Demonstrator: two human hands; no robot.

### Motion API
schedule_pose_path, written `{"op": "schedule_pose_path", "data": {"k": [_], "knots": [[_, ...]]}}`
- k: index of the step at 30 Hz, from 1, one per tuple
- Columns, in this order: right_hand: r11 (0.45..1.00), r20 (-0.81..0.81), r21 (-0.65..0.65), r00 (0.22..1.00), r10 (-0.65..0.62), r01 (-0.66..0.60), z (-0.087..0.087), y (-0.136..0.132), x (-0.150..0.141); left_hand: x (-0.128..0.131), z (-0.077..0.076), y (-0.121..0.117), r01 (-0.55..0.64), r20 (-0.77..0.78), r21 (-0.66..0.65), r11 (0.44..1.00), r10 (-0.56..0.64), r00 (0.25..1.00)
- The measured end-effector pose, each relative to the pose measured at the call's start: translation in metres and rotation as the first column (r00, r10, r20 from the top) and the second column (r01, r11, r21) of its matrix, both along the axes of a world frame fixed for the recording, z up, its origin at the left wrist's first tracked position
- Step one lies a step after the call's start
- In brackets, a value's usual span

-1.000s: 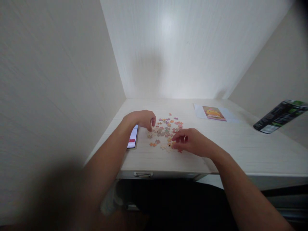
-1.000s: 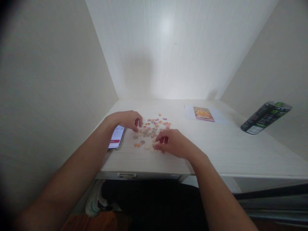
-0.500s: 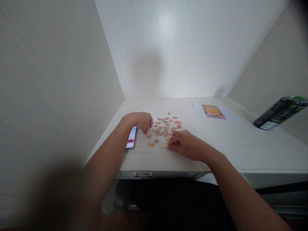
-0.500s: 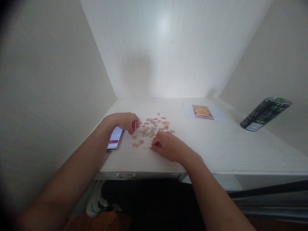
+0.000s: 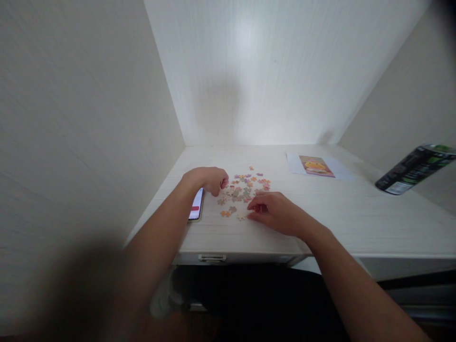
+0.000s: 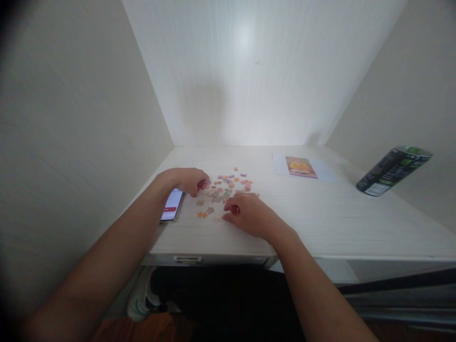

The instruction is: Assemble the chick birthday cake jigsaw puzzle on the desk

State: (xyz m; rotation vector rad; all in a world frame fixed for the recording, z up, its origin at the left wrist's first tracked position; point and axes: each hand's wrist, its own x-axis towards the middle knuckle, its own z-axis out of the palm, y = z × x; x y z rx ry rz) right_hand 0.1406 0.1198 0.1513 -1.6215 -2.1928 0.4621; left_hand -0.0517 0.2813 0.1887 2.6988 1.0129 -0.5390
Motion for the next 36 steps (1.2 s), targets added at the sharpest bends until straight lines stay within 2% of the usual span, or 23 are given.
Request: {"op": "schedule_pose_path", "data": {"k": [4, 9, 16, 29, 36], "knots": [[0.995, 0.014, 0.062, 0.997, 0.072, -0.073, 0.000, -0.002, -0.010, 0.003, 0.000, -0.003, 0.012, -0.006, -0.044, 0.999, -0.012, 1.000], [0.985, 0.045, 0.072, 0.987, 0.152, -0.155, 0.000, -0.002, -0.019, 0.006, 0.006, -0.005, 0.052, 0.032, -0.069, 0.996, -0.050, 0.998], [0.991, 0.080, 0.096, 0.993, 0.087, -0.095, -0.004, -0.001, -0.018, 0.008, 0.011, -0.006, -0.005, 0.102, 0.006, 1.000, 0.005, 0.995], [0.983, 0.041, 0.171, 0.996, -0.075, 0.067, -0.012, 0.005, -0.019, 0.008, 0.004, -0.003, 0.023, 0.118, -0.020, 1.000, -0.020, 0.993], [0.950, 0.073, 0.307, 0.994, -0.085, 0.059, -0.015, 0.017, -0.033, 0.009, -0.001, 0.000, 0.033, 0.092, -0.015, 0.999, -0.032, 0.995]]}}
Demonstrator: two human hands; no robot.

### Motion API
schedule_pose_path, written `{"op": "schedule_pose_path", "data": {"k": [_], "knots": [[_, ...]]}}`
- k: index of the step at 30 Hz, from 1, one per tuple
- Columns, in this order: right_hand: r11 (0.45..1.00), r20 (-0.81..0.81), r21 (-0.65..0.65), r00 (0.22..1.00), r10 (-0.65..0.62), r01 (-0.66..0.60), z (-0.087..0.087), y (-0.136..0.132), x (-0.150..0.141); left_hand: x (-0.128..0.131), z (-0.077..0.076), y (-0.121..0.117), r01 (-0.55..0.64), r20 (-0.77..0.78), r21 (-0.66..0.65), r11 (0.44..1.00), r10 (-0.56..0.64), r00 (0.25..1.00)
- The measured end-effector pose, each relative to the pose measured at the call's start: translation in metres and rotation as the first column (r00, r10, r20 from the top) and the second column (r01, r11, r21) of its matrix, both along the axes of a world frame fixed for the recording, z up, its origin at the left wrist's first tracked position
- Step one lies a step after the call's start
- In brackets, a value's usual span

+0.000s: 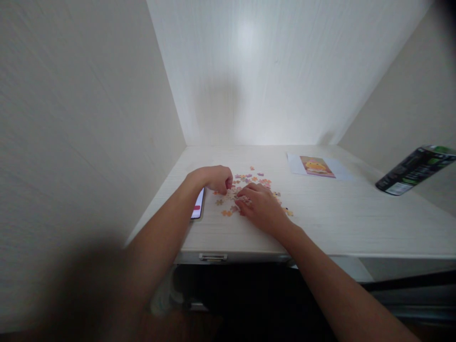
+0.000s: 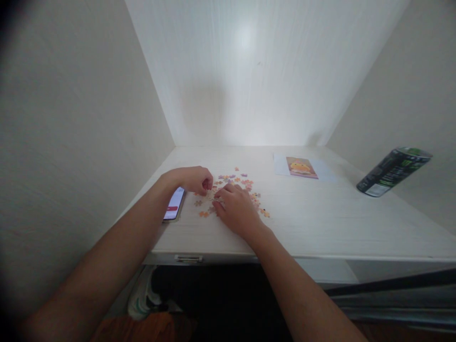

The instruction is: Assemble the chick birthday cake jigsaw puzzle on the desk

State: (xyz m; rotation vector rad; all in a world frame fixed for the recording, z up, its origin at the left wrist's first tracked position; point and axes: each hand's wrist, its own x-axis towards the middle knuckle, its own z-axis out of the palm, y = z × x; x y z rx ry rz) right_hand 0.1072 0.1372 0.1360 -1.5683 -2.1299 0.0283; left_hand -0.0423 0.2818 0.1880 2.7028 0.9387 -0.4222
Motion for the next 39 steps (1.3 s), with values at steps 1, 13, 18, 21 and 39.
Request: {"op": "schedule_pose_path", "data": {"k": [1, 13, 18, 21, 39], "knots": [[1.000, 0.006, 0.006, 1.000, 0.005, -0.005, -0.002, 0.003, -0.004, 0.000, -0.001, 0.000, -0.001, -0.004, 0.008, 1.000, 0.001, 1.000], [1.000, 0.072, -0.021, 0.997, -0.010, 0.011, -0.002, 0.016, -0.019, -0.003, 0.001, 0.000, -0.024, -0.009, 0.008, 1.000, 0.024, 1.000], [1.000, 0.143, -0.005, 0.990, -0.017, 0.018, -0.002, 0.015, -0.016, -0.005, -0.003, 0.006, 0.019, 0.030, -0.048, 0.999, -0.017, 0.999], [1.000, 0.195, 0.030, 0.981, -0.005, -0.001, -0.003, 0.013, -0.013, -0.003, -0.005, 0.006, 0.026, 0.052, -0.057, 0.998, -0.023, 0.998], [0.996, 0.006, -0.011, 0.997, -0.083, 0.083, -0.005, 0.012, -0.011, -0.002, 0.001, 0.002, 0.015, 0.141, -0.038, 0.999, -0.010, 0.990]]}}
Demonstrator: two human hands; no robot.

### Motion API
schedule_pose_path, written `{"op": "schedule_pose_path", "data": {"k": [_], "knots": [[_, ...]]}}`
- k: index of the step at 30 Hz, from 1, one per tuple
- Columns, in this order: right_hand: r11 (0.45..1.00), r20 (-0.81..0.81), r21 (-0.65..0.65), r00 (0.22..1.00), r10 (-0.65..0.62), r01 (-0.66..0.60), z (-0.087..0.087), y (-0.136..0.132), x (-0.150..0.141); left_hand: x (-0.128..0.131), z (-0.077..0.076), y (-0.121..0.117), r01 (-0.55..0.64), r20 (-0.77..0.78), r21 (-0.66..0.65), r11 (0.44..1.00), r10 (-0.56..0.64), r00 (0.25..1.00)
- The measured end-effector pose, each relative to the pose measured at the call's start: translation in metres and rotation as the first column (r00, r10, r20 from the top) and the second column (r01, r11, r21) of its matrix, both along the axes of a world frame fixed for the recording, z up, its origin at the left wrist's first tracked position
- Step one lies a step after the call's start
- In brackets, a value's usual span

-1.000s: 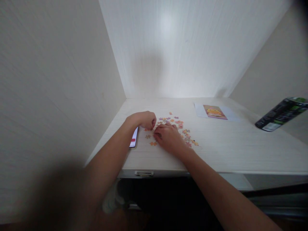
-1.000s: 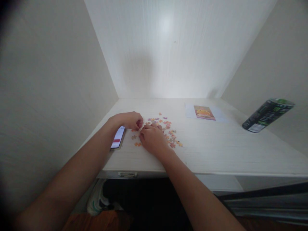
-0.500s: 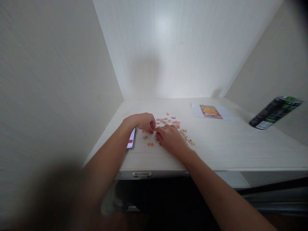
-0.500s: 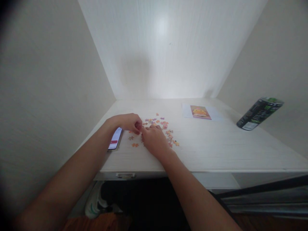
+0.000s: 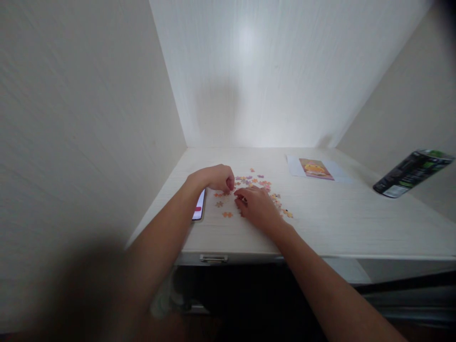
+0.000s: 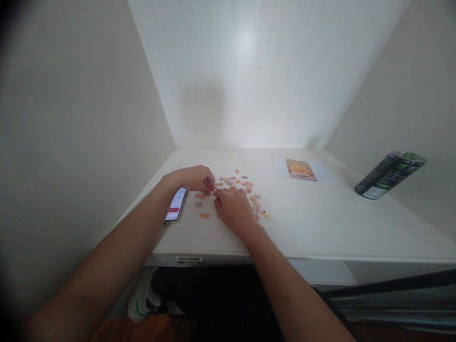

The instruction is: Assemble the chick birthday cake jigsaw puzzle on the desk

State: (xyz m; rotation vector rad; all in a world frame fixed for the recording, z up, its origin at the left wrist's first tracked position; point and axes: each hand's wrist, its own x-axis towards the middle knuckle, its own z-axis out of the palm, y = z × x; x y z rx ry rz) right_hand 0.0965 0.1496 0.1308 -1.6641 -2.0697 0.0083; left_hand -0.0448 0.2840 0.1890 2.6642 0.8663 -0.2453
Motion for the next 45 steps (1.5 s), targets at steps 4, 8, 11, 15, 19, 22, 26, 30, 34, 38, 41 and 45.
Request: {"op": "schedule_pose_path", "data": {"k": [4, 8, 11, 15, 19, 22, 26, 30, 34, 38, 41, 45], "knots": [[0.998, -0.069, -0.022, 0.996, 0.060, -0.061, 0.000, 0.000, -0.001, -0.003, 0.001, 0.000, 0.028, -0.016, -0.056, 0.998, -0.029, 0.999], [0.999, -0.050, 0.003, 0.998, 0.050, -0.050, -0.003, 0.003, 0.001, -0.003, 0.000, 0.000, 0.050, -0.058, -0.118, 0.992, -0.057, 0.997], [0.996, -0.033, 0.035, 0.997, -0.075, 0.076, -0.004, 0.007, 0.005, -0.001, -0.004, 0.000, 0.046, -0.073, -0.120, 0.992, -0.055, 0.996], [1.000, -0.008, 0.010, 1.000, -0.027, 0.027, -0.004, 0.010, 0.006, 0.001, -0.005, -0.001, 0.039, -0.097, -0.097, 0.995, -0.049, 0.994], [0.999, 0.016, -0.028, 0.999, -0.038, 0.039, -0.001, 0.010, 0.005, 0.002, -0.004, -0.004, 0.043, -0.100, -0.061, 0.997, -0.049, 0.994], [0.999, 0.028, -0.027, 0.999, -0.046, 0.047, 0.000, 0.010, 0.005, 0.002, -0.005, -0.004, 0.057, -0.091, -0.062, 0.996, -0.062, 0.994], [1.000, 0.040, -0.007, 0.999, -0.023, 0.023, -0.002, 0.010, 0.007, 0.001, -0.006, -0.003, 0.076, -0.079, -0.089, 0.993, -0.083, 0.993], [1.000, 0.034, -0.011, 0.999, 0.001, 0.000, -0.003, 0.010, 0.009, 0.000, -0.004, -0.004, 0.104, -0.050, -0.113, 0.988, -0.110, 0.993], [1.000, -0.002, -0.017, 1.000, 0.013, -0.013, -0.001, 0.010, 0.011, 0.001, -0.001, -0.006, 0.102, -0.048, -0.133, 0.986, -0.109, 0.993], [1.000, -0.025, -0.007, 1.000, 0.004, -0.004, -0.001, 0.011, 0.012, 0.002, -0.002, -0.007, 0.097, -0.047, -0.153, 0.983, -0.106, 0.993], [1.000, -0.047, 0.003, 0.999, -0.004, 0.004, -0.003, 0.013, 0.013, 0.002, -0.003, -0.006, 0.090, -0.048, -0.169, 0.982, -0.099, 0.994], [1.000, -0.098, 0.027, 0.995, -0.003, 0.005, -0.005, 0.014, 0.014, 0.001, -0.003, -0.005, 0.100, -0.052, -0.177, 0.979, -0.111, 0.992]]}}
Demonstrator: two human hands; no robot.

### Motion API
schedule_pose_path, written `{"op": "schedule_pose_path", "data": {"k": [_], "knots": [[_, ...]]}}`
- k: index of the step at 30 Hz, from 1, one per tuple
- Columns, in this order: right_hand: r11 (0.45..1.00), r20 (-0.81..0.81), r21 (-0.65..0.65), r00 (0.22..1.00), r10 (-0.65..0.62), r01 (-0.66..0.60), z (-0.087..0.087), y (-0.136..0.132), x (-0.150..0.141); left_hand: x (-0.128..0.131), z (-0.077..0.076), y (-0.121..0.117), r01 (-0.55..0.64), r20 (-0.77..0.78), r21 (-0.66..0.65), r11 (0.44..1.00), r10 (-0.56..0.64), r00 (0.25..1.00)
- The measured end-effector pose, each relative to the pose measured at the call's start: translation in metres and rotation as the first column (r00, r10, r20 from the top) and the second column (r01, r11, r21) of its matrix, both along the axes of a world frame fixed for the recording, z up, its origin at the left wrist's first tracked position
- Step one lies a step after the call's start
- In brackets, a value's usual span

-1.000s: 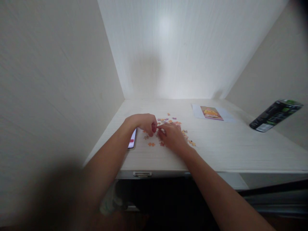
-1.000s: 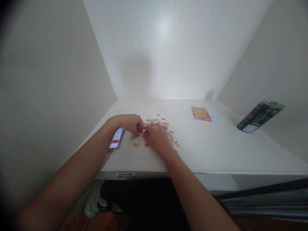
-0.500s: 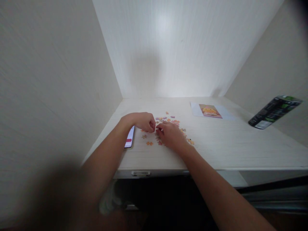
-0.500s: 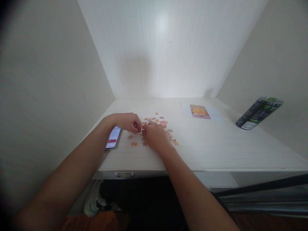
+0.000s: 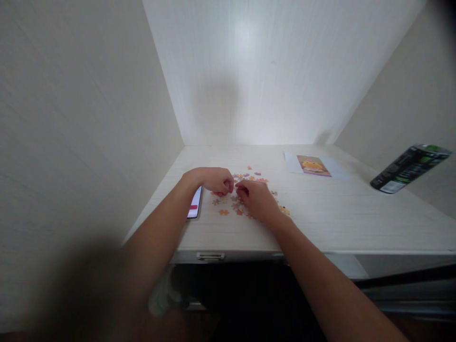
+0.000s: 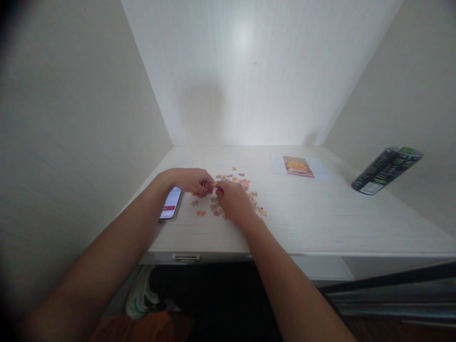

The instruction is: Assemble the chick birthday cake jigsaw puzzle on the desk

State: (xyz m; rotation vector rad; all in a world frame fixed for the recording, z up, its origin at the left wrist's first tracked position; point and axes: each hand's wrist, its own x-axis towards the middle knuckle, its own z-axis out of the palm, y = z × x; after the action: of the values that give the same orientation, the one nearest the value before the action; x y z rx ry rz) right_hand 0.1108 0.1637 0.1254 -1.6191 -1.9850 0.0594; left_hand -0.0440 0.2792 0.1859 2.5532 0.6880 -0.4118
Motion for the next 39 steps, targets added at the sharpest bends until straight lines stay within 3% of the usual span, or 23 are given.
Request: {"op": "schedule_pose_path", "data": {"k": [7, 15, 20, 26, 35, 39], "knots": [[0.997, -0.155, 0.072, 0.988, 0.025, -0.014, 0.000, 0.001, -0.001, 0.004, 0.002, -0.008, 0.013, -0.045, 0.055, 0.998, -0.010, 0.999], [0.994, -0.156, 0.107, 0.987, 0.036, -0.019, 0.002, -0.002, -0.003, 0.011, 0.006, -0.017, -0.013, -0.068, 0.124, 0.992, 0.021, 0.997], [0.993, -0.207, 0.111, 0.976, 0.071, -0.049, 0.001, -0.002, -0.003, 0.008, 0.008, -0.017, -0.014, -0.072, 0.078, 0.997, 0.020, 0.997], [0.994, -0.313, 0.100, 0.950, -0.016, 0.050, -0.005, 0.003, 0.004, 0.004, 0.009, -0.017, -0.014, -0.036, 0.011, 1.000, 0.015, 0.999], [0.990, -0.184, 0.143, 0.983, 0.029, -0.003, -0.006, 0.003, 0.003, 0.004, 0.005, -0.009, 0.032, 0.031, -0.011, 0.999, -0.032, 0.999], [0.975, -0.243, 0.223, 0.969, 0.039, 0.017, -0.004, 0.002, 0.004, 0.004, 0.004, -0.008, 0.026, 0.058, 0.040, 0.999, -0.028, 0.998]]}}
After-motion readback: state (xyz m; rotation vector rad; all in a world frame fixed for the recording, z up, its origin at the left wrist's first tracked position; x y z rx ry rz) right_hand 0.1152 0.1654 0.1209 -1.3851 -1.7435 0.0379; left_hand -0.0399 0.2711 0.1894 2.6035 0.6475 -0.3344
